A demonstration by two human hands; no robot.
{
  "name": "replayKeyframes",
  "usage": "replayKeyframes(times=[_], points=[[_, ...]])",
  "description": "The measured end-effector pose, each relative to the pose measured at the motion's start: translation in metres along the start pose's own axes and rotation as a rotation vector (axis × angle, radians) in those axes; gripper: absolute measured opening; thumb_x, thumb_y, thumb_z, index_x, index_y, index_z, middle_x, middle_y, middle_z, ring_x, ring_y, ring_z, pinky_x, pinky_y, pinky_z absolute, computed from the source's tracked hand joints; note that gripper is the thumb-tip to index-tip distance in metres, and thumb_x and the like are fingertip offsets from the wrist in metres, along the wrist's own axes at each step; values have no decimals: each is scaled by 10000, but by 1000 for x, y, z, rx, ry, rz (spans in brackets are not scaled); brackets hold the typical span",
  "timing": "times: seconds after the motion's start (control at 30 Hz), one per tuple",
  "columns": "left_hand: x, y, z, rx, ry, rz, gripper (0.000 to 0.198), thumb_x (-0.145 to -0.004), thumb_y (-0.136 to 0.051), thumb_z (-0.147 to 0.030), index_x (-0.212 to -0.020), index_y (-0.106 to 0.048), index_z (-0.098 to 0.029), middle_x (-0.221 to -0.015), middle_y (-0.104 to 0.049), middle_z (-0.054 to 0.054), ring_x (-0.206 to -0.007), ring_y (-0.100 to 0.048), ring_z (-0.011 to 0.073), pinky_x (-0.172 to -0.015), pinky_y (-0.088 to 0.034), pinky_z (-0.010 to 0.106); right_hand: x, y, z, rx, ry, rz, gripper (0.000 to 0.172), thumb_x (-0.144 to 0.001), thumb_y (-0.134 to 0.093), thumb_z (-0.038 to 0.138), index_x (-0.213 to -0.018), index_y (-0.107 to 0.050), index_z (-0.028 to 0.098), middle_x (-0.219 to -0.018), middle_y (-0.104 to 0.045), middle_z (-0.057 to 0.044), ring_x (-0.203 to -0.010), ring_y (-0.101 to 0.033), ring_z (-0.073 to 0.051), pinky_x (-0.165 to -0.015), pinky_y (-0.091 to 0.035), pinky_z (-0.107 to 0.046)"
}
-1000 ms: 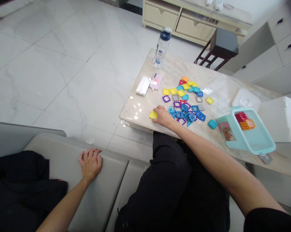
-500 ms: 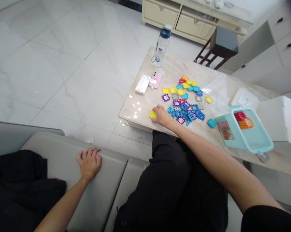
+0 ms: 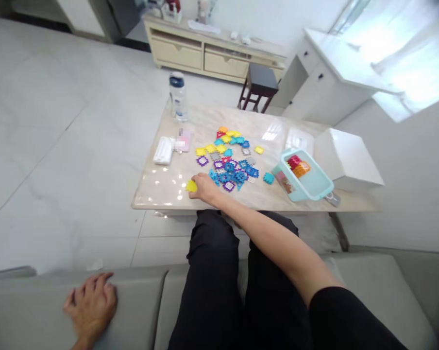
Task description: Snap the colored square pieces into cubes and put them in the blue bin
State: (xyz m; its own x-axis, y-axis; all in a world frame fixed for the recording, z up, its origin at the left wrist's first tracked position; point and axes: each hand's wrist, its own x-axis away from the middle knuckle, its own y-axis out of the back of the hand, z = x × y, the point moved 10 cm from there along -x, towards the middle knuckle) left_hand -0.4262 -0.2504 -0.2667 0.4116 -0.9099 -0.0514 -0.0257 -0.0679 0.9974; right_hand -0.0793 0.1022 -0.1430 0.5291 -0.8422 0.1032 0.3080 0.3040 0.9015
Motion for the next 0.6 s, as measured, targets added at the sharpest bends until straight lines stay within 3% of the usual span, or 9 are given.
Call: replayKeyframes(times=[0.17, 0.23, 0.3, 0.37, 0.43, 0.53, 0.6], points=[[-10, 12, -16, 3, -9, 40, 477, -866, -411, -428, -1143, -766, -274, -1206, -758, 191, -1314, -670, 488, -1256, -381, 714, 50, 85, -65, -226, -51, -200, 421, -813, -982, 275, -1165, -789, 148, -1167, -814, -103, -1112, -751, -268, -1074, -586, -381], [-25, 19, -24, 39, 67, 134, 472, -835, -430, -445, -1095, -763, -235, -1158, -762, 217, -1330, -670, 515, -1245, -394, 744, 80, 114, -94, -374, -50, -223, 431, -805, -965, 271, -1180, -798, 140, -1171, -817, -103, -1084, -766, -254, -1033, -601, -373], [-44, 31, -38, 169, 234, 260, 470, -767, -492, -468, -1028, -755, -178, -1041, -753, 246, -1275, -704, 543, -1184, -468, 747, 108, 137, -108, -563, 40, -218, 467, -817, -939, 304, -1228, -792, 137, -1217, -816, -110, -1075, -770, -235, -1004, -623, -367], [-64, 64, -80, 468, 283, 281, 464, -737, -559, -473, -1048, -735, -177, -1057, -777, 223, -1230, -746, 494, -1107, -576, 657, 136, 161, -109, -694, 150, -274, 497, -830, -918, 346, -1264, -778, 148, -1261, -804, -114, -1082, -768, -229, -993, -643, -371], [-74, 114, -138, 729, 273, 265, 456, -769, -677, -533, -1076, -736, -200, -1131, -818, 178, -1202, -772, 438, -1141, -586, 609, 164, 182, -96, -727, 280, -364, 499, -841, -905, 358, -1285, -765, 177, -1280, -791, -105, -1110, -760, -231, -1003, -653, -380], [-62, 200, -245, 1045, 135, 211, 481, -874, -814, -619, -1136, -780, -216, -1122, -849, 113, -1158, -801, 347, -1164, -597, 518, 205, 203, -62, -673, 488, -500, 488, -859, -891, 321, -1314, -749, 216, -1280, -776, -100, -1106, -751, -234, -991, -667, -390], [-41, 243, -320, 1188, 5, 260, 477, -935, -843, -640, -1136, -809, -209, -1081, -856, 104, -1050, -823, 290, -1109, -628, 453, 230, 209, -43, -633, 587, -557, 525, -873, -888, 299, -1369, -729, 236, -1287, -768, -103, -1127, -751, -247, -1010, -670, -410]])
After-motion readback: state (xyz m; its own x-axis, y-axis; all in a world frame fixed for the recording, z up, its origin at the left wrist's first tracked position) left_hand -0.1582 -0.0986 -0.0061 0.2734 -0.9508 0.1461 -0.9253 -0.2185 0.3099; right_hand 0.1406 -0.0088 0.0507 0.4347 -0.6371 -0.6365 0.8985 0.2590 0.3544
